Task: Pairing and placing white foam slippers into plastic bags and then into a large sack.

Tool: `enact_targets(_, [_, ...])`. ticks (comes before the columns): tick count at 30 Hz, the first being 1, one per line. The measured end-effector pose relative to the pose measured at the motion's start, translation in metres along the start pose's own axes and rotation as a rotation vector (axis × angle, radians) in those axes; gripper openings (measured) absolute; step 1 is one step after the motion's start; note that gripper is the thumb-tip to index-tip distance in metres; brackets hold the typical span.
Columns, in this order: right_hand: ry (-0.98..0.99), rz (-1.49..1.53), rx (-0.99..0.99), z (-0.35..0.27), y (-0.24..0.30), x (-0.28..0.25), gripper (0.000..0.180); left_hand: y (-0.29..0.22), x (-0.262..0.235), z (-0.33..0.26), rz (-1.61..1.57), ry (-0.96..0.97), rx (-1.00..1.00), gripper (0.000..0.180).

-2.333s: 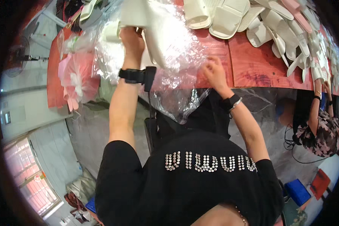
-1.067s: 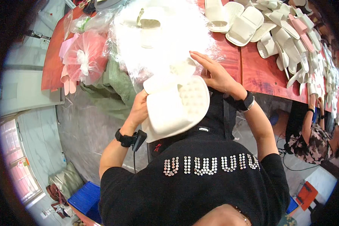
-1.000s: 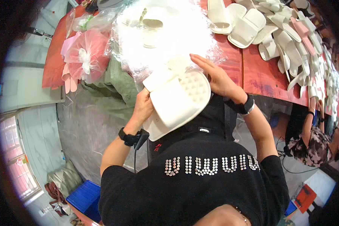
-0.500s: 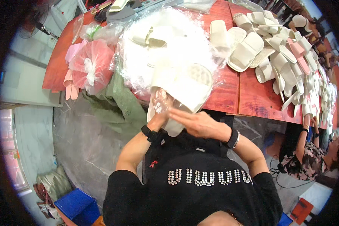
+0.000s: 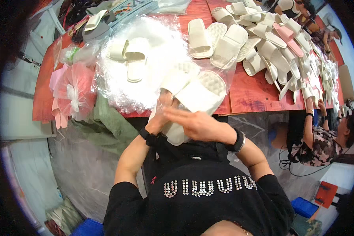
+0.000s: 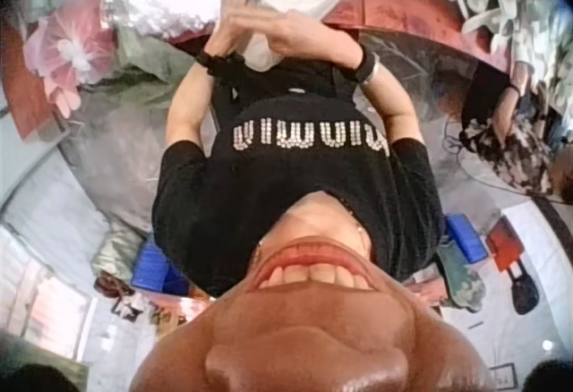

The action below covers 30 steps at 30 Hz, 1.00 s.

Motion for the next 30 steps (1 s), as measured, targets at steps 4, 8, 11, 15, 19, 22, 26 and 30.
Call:
enact_targets(4, [0.268,0.146,-0.184,-0.024,-0.002,0.035,0.073,-0.006,0.006,0.013,-0.008,0.045,-0.022,0.023])
enact_targets(8, [0.26,0.457,-0.247,-0.048,-0.003,0.051,0.072,0.014,0.006,0.02,-0.053,-0.126,-0.147,0.024])
enact_targets(11, [0.113,0.561,-0.153,-0.065,-0.012,0.045,0.065,0.029,0.0,0.024,-0.025,-0.326,-0.206,0.021])
enact_targets(15, [-0.116,0.704,0.27,-0.107,-0.039,0.037,0.059,0.038,0.003,0.033,0.373,-0.354,-0.001,0.015])
enact_targets(19, [-0.165,0.489,0.241,-0.116,-0.048,0.043,0.056,0.059,0.037,0.056,0.589,-0.321,-0.051,0.017])
enact_targets(22, [-0.324,0.281,0.322,-0.117,-0.064,0.047,0.049,0.095,0.056,0.064,0.57,-0.196,-0.103,0.026])
enact_targets(26, [-0.354,0.096,0.406,-0.135,-0.089,0.06,0.044,0.099,0.087,0.032,0.516,-0.158,-0.015,0.035])
enact_targets(30, [-0.344,0.051,0.403,-0.14,-0.09,0.064,0.046,0.086,0.081,-0.033,0.575,0.537,0.232,0.047])
Point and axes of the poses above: each hand's wrist, its own z-axis towards the middle knuckle, its own x-axis out of the palm, y = z × x, the point moved 2 cm from there along z, towards the middle knuckle
